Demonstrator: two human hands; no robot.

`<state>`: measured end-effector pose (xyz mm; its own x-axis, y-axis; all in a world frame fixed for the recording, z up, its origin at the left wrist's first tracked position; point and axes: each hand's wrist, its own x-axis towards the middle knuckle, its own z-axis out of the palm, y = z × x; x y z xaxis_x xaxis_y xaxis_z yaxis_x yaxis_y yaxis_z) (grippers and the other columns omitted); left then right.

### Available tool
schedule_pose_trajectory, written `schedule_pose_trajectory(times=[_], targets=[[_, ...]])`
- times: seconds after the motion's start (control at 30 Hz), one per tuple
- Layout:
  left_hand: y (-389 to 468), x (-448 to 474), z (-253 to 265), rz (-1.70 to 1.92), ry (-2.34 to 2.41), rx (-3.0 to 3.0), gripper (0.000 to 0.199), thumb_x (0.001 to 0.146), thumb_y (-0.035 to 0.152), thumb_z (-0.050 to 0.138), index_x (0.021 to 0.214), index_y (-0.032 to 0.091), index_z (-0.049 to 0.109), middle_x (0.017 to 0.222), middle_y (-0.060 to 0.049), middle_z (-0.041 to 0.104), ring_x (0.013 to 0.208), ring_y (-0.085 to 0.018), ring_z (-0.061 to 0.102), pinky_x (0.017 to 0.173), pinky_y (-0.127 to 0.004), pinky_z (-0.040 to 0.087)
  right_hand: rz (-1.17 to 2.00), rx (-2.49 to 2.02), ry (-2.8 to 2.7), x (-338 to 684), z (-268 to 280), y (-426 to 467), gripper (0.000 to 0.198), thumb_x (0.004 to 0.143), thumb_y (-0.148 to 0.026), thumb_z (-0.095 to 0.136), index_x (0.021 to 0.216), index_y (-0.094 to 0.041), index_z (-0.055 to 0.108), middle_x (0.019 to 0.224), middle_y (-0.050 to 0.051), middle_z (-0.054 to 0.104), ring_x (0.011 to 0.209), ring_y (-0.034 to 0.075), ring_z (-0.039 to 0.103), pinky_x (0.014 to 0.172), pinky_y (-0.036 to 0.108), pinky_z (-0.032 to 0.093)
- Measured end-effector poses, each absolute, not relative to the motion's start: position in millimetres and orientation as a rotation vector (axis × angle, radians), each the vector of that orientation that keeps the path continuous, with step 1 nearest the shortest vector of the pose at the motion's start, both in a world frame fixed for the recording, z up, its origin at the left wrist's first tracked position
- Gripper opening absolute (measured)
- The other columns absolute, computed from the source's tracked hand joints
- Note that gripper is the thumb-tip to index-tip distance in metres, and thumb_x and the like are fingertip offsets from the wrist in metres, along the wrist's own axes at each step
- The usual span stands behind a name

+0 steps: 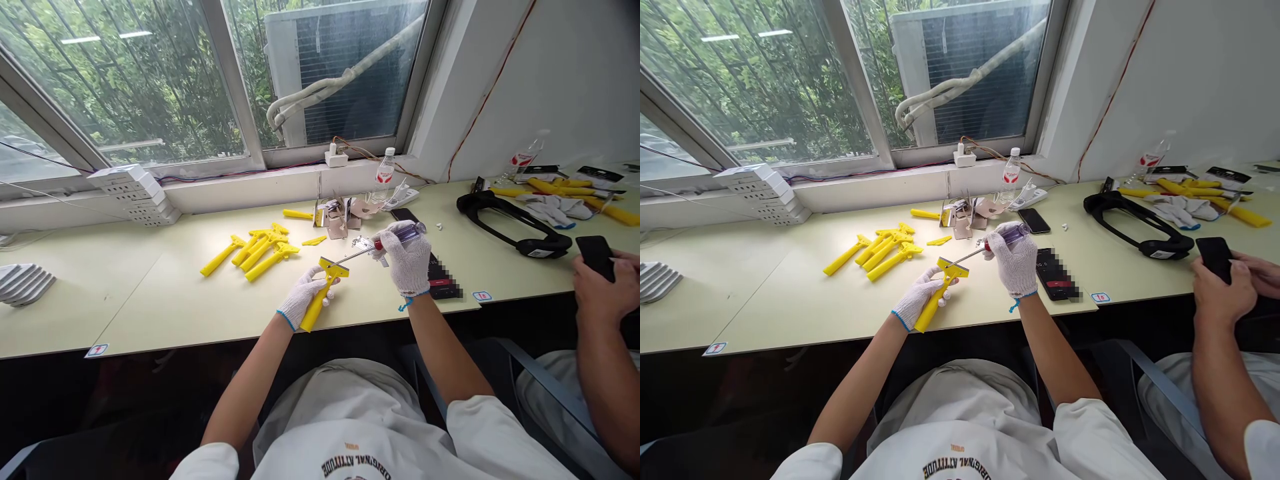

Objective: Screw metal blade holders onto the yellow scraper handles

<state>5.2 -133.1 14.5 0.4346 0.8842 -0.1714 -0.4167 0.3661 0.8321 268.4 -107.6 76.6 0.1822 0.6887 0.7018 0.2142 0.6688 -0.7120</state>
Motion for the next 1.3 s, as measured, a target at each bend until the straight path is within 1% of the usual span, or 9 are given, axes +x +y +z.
schedule_pose_trajectory(times=[0.1, 0.3, 0.47, 0.6, 0.77, 0.9, 1.0, 1.13, 1.3], targets=[[-133.3, 5.2, 14.8, 0.928, 0.688, 0.800, 0.065, 0.089, 0.025, 0.086, 0.145, 0.021, 0.053, 0.132, -0.022, 0.074, 0.072, -0.015, 0.071, 0.059, -0.025, 0.056, 0.368, -0.832, -1.395, 269.5, 74.4, -105.9, 0.033, 0.106, -0.057, 0.063, 0.119, -0.028, 0.071, 0.095, 0.003, 0.082, 0.088, 0.030, 0.084, 0.072, 0.050, 0.074], [-132.3, 5.4, 14.5, 0.930, 0.695, 0.809, 0.064, 0.088, 0.024, 0.086, 0.143, 0.020, 0.053, 0.132, -0.022, 0.074, 0.071, -0.015, 0.071, 0.059, -0.025, 0.056, 0.305, -0.762, -1.609, 274.5, 72.0, -105.3, 0.044, 0.107, -0.064, 0.059, 0.136, -0.030, 0.062, 0.105, 0.002, 0.083, 0.088, 0.029, 0.084, 0.063, 0.046, 0.072], [-130.1, 4.9, 11.8, 0.934, 0.693, 0.790, 0.062, 0.087, 0.023, 0.087, 0.140, 0.020, 0.054, 0.131, -0.022, 0.075, 0.071, -0.015, 0.072, 0.058, -0.025, 0.056, 0.372, -0.818, -1.508, 267.5, 80.1, -113.4, 0.038, 0.109, -0.062, 0.056, 0.132, -0.032, 0.062, 0.097, 0.003, 0.081, 0.084, 0.026, 0.082, 0.062, 0.042, 0.071], [-128.5, 3.8, 9.4, 0.945, 0.694, 0.761, 0.065, 0.086, 0.023, 0.088, 0.141, 0.021, 0.054, 0.130, -0.022, 0.075, 0.071, -0.015, 0.072, 0.057, -0.024, 0.055, 0.507, -0.798, -1.610, 263.4, 89.3, -119.4, 0.040, 0.101, -0.064, 0.070, 0.129, -0.037, 0.064, 0.091, 0.001, 0.079, 0.084, 0.023, 0.080, 0.068, 0.039, 0.072], [-126.7, 2.9, 8.6, 0.947, 0.694, 0.740, 0.067, 0.086, 0.021, 0.088, 0.143, 0.021, 0.053, 0.131, -0.023, 0.075, 0.072, -0.016, 0.072, 0.057, -0.025, 0.056, 0.528, -0.756, -1.689, 267.1, 97.1, -124.0, 0.049, 0.098, -0.069, 0.071, 0.117, -0.024, 0.067, 0.093, -0.003, 0.075, 0.093, 0.026, 0.079, 0.074, 0.044, 0.069], [-128.2, 2.9, 11.2, 0.955, 0.699, 0.734, 0.068, 0.087, 0.021, 0.087, 0.146, 0.021, 0.052, 0.131, -0.023, 0.074, 0.074, -0.017, 0.073, 0.058, -0.025, 0.056, 0.535, -0.721, -1.702, 272.1, 99.7, -128.6, 0.042, 0.095, -0.058, 0.082, 0.118, -0.025, 0.070, 0.106, 0.004, 0.078, 0.092, 0.016, 0.077, 0.082, 0.027, 0.066], [-130.0, 3.3, 13.1, 0.958, 0.698, 0.745, 0.067, 0.088, 0.021, 0.086, 0.146, 0.020, 0.053, 0.132, -0.024, 0.074, 0.075, -0.016, 0.073, 0.059, -0.025, 0.056, 0.538, -0.701, -1.692, 274.2, 100.5, -130.8, 0.058, 0.097, -0.061, 0.079, 0.132, -0.018, 0.065, 0.107, 0.008, 0.076, 0.091, 0.017, 0.076, 0.084, 0.032, 0.066], [-129.7, 4.2, 12.4, 0.962, 0.703, 0.752, 0.066, 0.088, 0.021, 0.086, 0.145, 0.020, 0.053, 0.133, -0.024, 0.073, 0.074, -0.017, 0.073, 0.059, -0.025, 0.056, 0.542, -0.675, -1.686, 274.1, 102.4, -134.2, 0.068, 0.083, -0.058, 0.093, 0.135, -0.031, 0.058, 0.110, 0.006, 0.079, 0.094, 0.022, 0.078, 0.087, 0.038, 0.067], [-127.3, 4.6, 9.5, 0.957, 0.711, 0.748, 0.066, 0.086, 0.021, 0.087, 0.142, 0.020, 0.053, 0.132, -0.023, 0.073, 0.074, -0.017, 0.073, 0.057, -0.025, 0.056, 0.488, -0.557, -1.683, 271.9, 101.5, -134.6, 0.047, 0.101, -0.038, 0.078, 0.140, -0.037, 0.053, 0.132, 0.005, 0.074, 0.103, 0.021, 0.080, 0.098, 0.044, 0.068]])
